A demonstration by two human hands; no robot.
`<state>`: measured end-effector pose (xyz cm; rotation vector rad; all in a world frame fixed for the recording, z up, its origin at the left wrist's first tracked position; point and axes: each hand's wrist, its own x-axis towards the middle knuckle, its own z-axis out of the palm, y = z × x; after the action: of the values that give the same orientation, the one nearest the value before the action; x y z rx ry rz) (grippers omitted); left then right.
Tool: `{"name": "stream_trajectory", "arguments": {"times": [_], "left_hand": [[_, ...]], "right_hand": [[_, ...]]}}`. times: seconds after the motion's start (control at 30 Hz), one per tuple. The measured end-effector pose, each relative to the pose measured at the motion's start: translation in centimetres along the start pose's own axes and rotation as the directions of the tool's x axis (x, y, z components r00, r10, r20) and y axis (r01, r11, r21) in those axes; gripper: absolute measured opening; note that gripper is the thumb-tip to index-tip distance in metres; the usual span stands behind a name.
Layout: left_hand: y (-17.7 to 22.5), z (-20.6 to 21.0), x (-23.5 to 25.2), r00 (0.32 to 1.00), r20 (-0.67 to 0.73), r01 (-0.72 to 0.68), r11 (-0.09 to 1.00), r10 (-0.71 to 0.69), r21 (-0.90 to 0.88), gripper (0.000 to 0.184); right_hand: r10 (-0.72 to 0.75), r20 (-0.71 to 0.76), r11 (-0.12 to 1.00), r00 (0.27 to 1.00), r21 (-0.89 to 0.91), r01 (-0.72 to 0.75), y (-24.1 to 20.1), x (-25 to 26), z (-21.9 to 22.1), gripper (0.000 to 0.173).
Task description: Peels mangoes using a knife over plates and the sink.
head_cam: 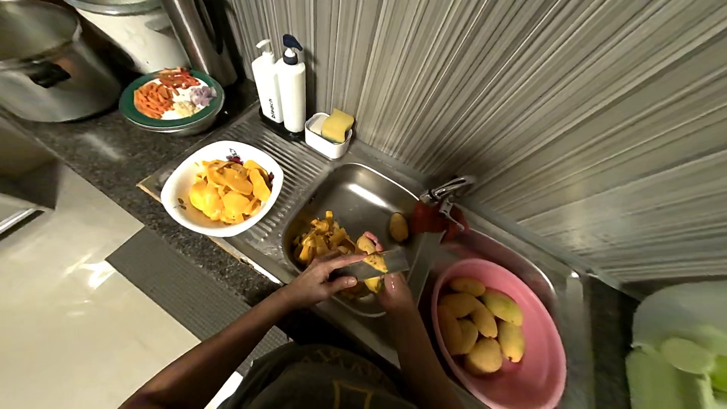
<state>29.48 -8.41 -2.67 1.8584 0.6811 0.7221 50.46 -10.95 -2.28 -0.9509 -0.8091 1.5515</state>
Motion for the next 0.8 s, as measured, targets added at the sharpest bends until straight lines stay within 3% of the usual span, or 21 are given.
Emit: {"name": "stream_trajectory", "arguments": {"times": [0.07,0.13,0.17,0.23,0.3,0.37,0.43,0.5,0.57,0.67,0.8], "left_hand": [[0.0,0.2,0.1,1.000,-0.013,0.010,0.999,-0.011,-0.043,0.049],[-0.2,0.4,0.3,0.999,-0.040,0.017,0.997,-0.020,-0.075,0.049],[-0.3,0.3,0.5,0.997,-0.062,0.031,0.994,-0.038,-0.108,0.049],[-0.4,-0.7,1.0,0.981,-0.126,0.119,0.967,-0.149,-0.224,0.046],[-1.2,-2.4,1.6,0.910,-0.218,0.264,0.898,-0.353,-0.353,0.044],[-2.4,-4.0,1.7,0.852,-0.177,0.401,0.832,-0.492,-0.383,0.047],[-2.2,-4.2,0.9,0.837,-0.099,0.490,0.818,-0.538,-0.301,0.057],[-1.2,-3.2,-0.3,0.885,-0.047,0.445,0.870,-0.464,-0.209,0.069],[-0.5,-1.4,-1.3,0.958,-0.032,0.279,0.951,-0.286,-0.136,0.077],[0.2,0.7,-1.8,0.996,-0.006,0.092,0.995,-0.092,-0.034,0.079],[0.6,1.3,-1.7,0.997,-0.042,0.069,0.997,-0.068,0.028,0.070]], "right_hand": [[-0.009,-0.023,0.999,1.000,-0.032,0.009,-0.1,-0.1,0.0,0.049],[-0.039,-0.023,0.996,0.999,-0.076,0.037,-0.1,-0.5,0.0,0.067],[-0.025,-0.050,0.993,0.998,-0.120,0.019,-0.4,-0.7,0.3,0.066],[0.027,-0.104,0.972,0.994,-0.227,-0.051,-1.2,-1.2,1.2,0.049],[0.030,0.007,0.956,1.000,-0.292,-0.027,-0.9,-1.2,0.9,0.052],[0.049,0.017,0.978,0.999,-0.205,-0.045,-0.5,-1.3,0.9,0.055],[0.109,-0.062,0.993,0.992,-0.040,-0.112,-0.5,-1.1,1.0,0.053],[0.182,-0.196,0.982,0.964,0.082,-0.169,-0.8,-0.9,1.2,0.050],[0.206,-0.279,0.977,0.938,0.120,-0.179,-1.0,-0.8,1.7,0.047],[0.136,-0.182,0.985,0.974,0.130,-0.114,-0.5,-0.7,1.4,0.047],[0.034,-0.249,0.994,0.968,-0.093,-0.059,-0.4,-0.5,1.7,0.044]]}}
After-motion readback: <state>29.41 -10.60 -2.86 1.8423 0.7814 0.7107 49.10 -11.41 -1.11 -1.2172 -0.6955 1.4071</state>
